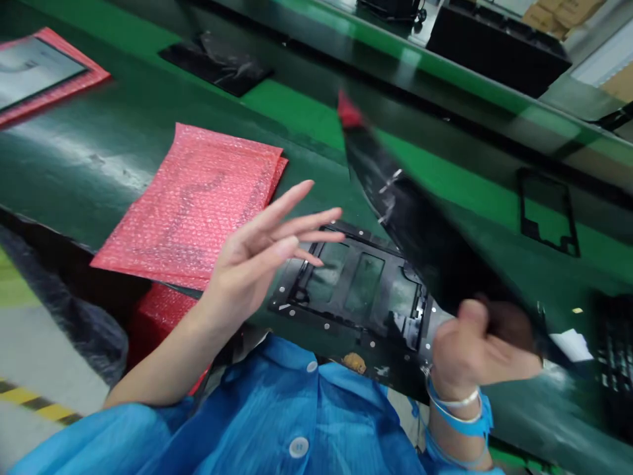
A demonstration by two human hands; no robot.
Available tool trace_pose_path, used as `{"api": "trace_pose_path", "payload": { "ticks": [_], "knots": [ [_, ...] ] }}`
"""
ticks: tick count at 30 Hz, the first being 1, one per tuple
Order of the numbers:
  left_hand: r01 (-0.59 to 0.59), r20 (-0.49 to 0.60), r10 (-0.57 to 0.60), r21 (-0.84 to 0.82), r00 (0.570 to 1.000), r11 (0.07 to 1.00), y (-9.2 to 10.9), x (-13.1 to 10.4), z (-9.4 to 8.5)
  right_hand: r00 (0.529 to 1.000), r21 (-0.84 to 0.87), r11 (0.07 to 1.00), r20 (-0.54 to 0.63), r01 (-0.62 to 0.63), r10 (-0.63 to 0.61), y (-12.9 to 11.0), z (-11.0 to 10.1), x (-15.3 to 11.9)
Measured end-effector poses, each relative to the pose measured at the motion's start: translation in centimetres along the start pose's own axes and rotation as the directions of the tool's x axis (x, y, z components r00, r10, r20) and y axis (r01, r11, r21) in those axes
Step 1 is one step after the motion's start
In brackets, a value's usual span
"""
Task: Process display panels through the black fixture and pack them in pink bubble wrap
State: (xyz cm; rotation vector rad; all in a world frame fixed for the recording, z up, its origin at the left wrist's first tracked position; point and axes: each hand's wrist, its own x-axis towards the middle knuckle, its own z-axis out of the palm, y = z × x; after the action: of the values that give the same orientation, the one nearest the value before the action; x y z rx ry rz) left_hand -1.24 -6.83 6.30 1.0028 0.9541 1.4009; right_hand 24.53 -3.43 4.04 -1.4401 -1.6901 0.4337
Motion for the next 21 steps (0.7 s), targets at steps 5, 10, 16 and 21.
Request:
{"api": "trace_pose_path", "payload": {
  "ticks": [5, 10, 16, 21],
  "knots": [
    [0.013, -0.172, 0.026, 0.220, 0.985, 0.975, -3.9, 0.4, -5.1, 0.876, 0.462, 0.868, -0.325, -0.180, 0.355, 1.6, -1.3, 0.2],
    [0.088, -0.026, -0.084, 0.359, 0.996, 0.929, -6.8, 0.1, -7.7, 0.791, 0.502, 0.701, -0.054, -0.506, 0.610, 2.4, -1.9, -1.2],
    [-0.066, 0.160, -0.057, 0.668, 0.985, 0.741, -6.8, -0.2, -8.0, 0.751, 0.430, 0.662, 0.060, -0.614, 0.657, 2.0, -1.1, -2.0],
    [-0.136, 0.232, -0.060, 0.740, 0.971, 0.659, -6.8, -0.5, -7.9, 0.734, 0.425, 0.636, 0.109, -0.644, 0.670, 1.7, -0.5, -2.0]
  ]
}}
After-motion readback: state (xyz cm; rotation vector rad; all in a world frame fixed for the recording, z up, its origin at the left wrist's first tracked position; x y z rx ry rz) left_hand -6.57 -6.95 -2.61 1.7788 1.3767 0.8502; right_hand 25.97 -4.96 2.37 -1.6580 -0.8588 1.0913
